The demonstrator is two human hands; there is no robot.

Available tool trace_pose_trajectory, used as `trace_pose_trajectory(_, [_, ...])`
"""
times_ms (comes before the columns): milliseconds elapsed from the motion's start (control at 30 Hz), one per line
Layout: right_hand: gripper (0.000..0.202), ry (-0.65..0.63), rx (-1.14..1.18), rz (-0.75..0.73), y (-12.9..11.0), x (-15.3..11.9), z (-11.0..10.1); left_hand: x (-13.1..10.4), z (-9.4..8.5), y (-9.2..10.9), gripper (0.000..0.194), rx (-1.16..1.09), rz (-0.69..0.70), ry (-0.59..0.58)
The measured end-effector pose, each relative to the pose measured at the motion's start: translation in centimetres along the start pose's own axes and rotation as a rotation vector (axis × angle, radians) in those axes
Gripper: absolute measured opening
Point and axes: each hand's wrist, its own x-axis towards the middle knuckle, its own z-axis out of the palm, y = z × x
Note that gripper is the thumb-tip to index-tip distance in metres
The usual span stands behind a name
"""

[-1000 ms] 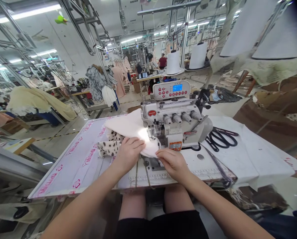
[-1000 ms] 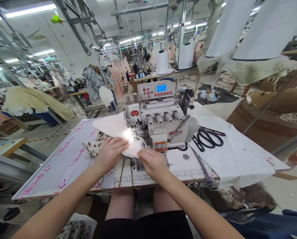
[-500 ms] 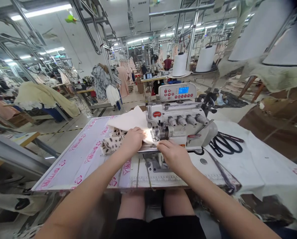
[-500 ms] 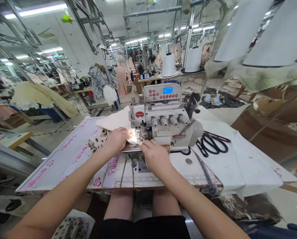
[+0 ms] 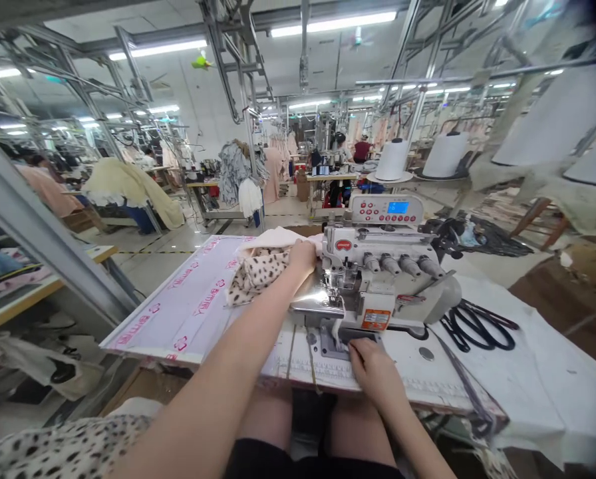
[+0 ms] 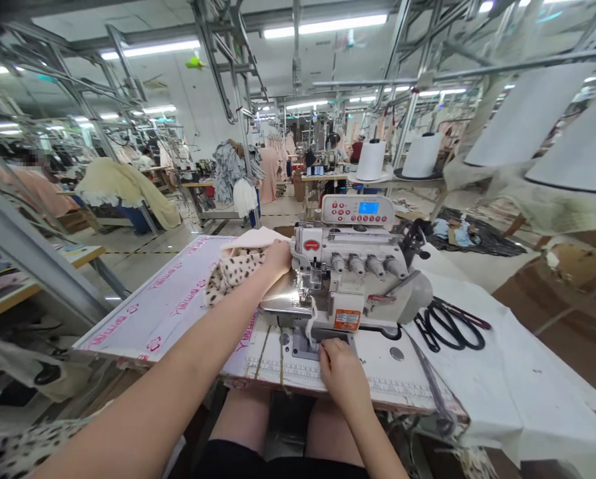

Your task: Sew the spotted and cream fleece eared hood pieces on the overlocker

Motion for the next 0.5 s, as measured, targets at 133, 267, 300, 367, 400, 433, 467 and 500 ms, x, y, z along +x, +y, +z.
trace_pose_trajectory(133, [0.021, 0.040, 0.024, -0.016, 0.2, -0.1, -0.1, -0.9, 0.3, -0.6, 0.024, 0.022, -0.035, 0.038])
trace_pose_trajectory(267, [0.023, 0.025, -0.009, -0.013, 0.0, 0.0, -0.2, -2.7, 0.1, -1.0, 0.025, 0.036, -0.046, 0.048])
trace_pose_trajectory(300, [0.023, 0.028, -0.009, -0.017, -0.1, 0.0, -0.2, -3.1, 0.0, -1.0, 0.025, 0.041, -0.054, 0.049])
trace_pose_trajectory(367, [0.023, 0.046, -0.008, -0.028, -0.4, 0.0, -0.2, -3.6, -0.2, -0.9, 0.026, 0.053, -0.077, 0.050])
trace_pose_trajectory(400, [0.023, 0.059, -0.007, -0.033, -0.6, -0.1, -0.2, -3.8, -0.4, -0.8, 0.027, 0.059, -0.088, 0.050])
trace_pose_trajectory(433, [0.023, 0.073, -0.006, -0.040, -0.8, -0.2, -0.3, -3.8, -0.5, -0.7, 0.028, 0.064, -0.098, 0.049])
trace_pose_trajectory(467, [0.024, 0.088, -0.006, -0.044, -1.1, -0.2, -0.5, -3.8, -0.6, -0.6, 0.029, 0.069, -0.106, 0.048])
trace_pose_trajectory(500, [0.024, 0.106, 0.001, -0.048, -1.5, -0.2, -0.8, -3.7, -0.7, -0.5, 0.029, 0.073, -0.112, 0.048])
